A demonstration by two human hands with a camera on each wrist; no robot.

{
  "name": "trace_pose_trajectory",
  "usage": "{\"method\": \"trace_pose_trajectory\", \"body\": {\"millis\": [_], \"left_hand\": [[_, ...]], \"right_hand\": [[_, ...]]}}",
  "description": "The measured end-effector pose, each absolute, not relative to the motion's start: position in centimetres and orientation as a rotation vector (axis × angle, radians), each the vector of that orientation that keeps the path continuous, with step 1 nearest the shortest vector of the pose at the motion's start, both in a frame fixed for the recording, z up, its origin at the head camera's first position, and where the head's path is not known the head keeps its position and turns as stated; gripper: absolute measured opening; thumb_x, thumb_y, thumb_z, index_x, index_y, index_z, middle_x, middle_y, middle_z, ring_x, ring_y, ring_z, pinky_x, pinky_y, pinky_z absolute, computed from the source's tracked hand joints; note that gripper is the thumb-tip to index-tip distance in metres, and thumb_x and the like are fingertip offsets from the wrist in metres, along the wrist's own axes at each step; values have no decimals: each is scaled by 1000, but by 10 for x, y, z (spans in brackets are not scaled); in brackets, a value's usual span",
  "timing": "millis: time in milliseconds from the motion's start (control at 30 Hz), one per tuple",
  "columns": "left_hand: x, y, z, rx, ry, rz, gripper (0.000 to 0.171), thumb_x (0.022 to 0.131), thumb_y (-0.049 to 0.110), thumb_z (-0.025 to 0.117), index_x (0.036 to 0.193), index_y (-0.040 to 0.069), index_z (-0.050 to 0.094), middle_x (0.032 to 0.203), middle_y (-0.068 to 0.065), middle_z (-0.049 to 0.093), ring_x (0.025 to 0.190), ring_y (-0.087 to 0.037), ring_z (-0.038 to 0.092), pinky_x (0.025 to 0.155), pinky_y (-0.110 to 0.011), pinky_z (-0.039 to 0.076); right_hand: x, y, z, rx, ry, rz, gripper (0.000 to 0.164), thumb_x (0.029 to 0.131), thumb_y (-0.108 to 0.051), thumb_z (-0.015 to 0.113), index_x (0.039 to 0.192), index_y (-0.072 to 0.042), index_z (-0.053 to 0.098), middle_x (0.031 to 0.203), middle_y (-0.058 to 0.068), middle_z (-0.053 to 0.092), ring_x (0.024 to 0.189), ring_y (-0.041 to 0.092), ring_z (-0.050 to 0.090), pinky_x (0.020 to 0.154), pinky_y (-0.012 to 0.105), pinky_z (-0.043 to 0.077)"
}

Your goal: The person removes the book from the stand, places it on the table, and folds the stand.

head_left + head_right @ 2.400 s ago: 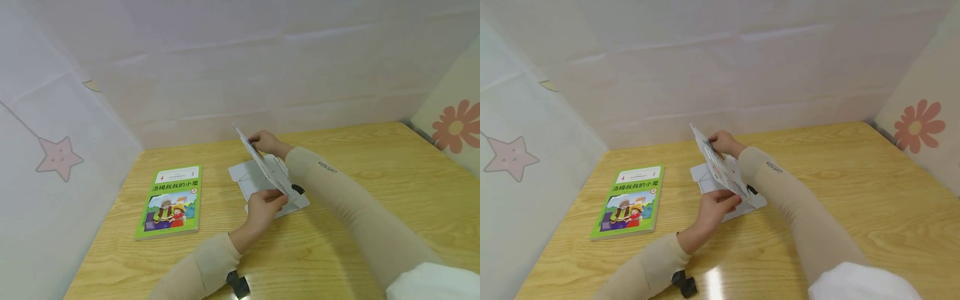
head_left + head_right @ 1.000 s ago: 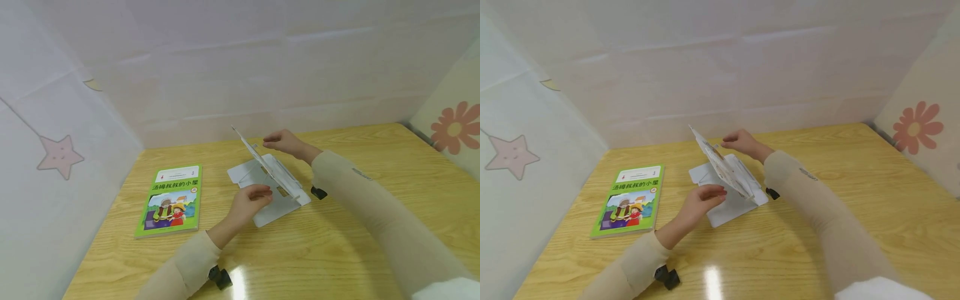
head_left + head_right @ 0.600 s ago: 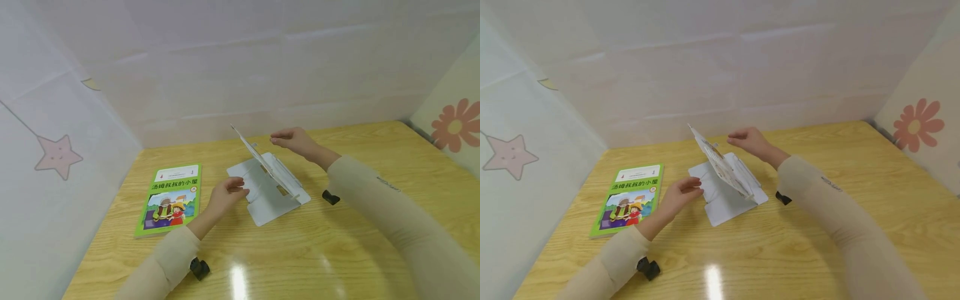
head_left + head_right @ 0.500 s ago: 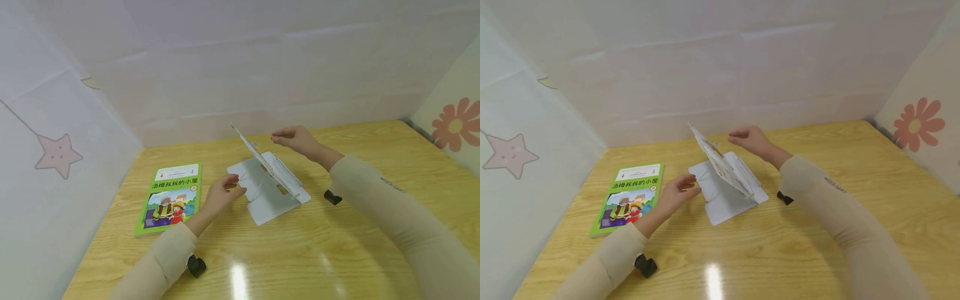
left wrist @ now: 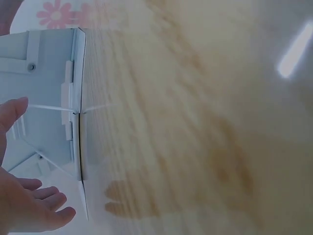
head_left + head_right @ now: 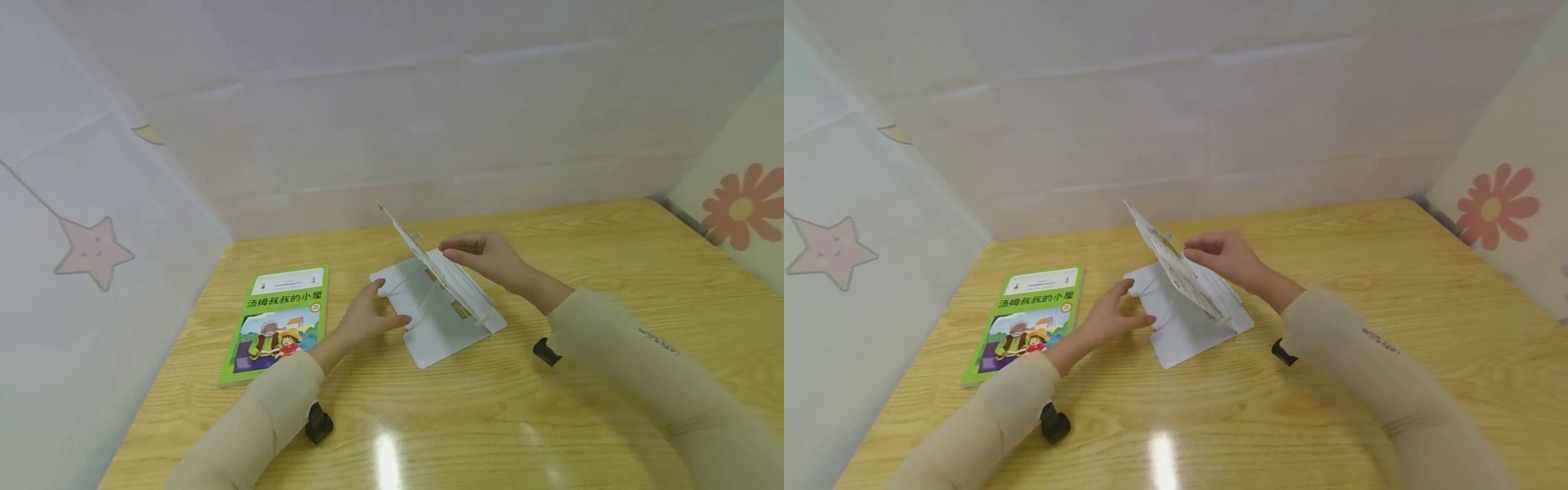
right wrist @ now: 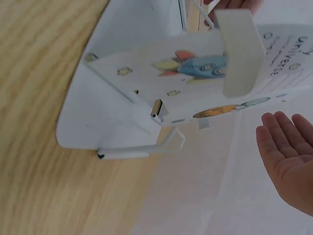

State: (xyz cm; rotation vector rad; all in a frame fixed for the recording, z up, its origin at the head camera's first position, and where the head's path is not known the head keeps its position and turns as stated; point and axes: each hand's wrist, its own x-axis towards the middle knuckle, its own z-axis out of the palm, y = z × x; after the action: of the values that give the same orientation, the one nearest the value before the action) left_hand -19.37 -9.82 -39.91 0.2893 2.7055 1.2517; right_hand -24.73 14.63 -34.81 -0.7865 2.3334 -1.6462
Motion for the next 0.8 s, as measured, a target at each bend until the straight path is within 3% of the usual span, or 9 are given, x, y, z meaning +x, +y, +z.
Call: {"method": "trace_pose_trajectory", "body": {"millis": [333, 800], "left_hand": [[-200, -87, -413, 351, 2750, 1136, 92, 66, 36, 73, 131, -6, 24, 131, -19, 32, 119, -28, 30, 96, -37, 27], [-200, -84, -423, 410, 2790, 1114, 84, 67, 20, 75, 128, -9, 26, 126, -21, 37, 115, -28, 36, 94, -35, 31]], "right_hand": [[-217, 146, -359, -841, 2305, -1712, 35, 85, -21, 55, 113, 1, 54, 111, 12, 55, 99, 17, 53, 79, 29, 45], [-194, 145, -366, -893, 2294, -1845, 28, 83, -9, 57, 109, 4, 56, 108, 13, 57, 98, 20, 53, 78, 27, 45]]}}
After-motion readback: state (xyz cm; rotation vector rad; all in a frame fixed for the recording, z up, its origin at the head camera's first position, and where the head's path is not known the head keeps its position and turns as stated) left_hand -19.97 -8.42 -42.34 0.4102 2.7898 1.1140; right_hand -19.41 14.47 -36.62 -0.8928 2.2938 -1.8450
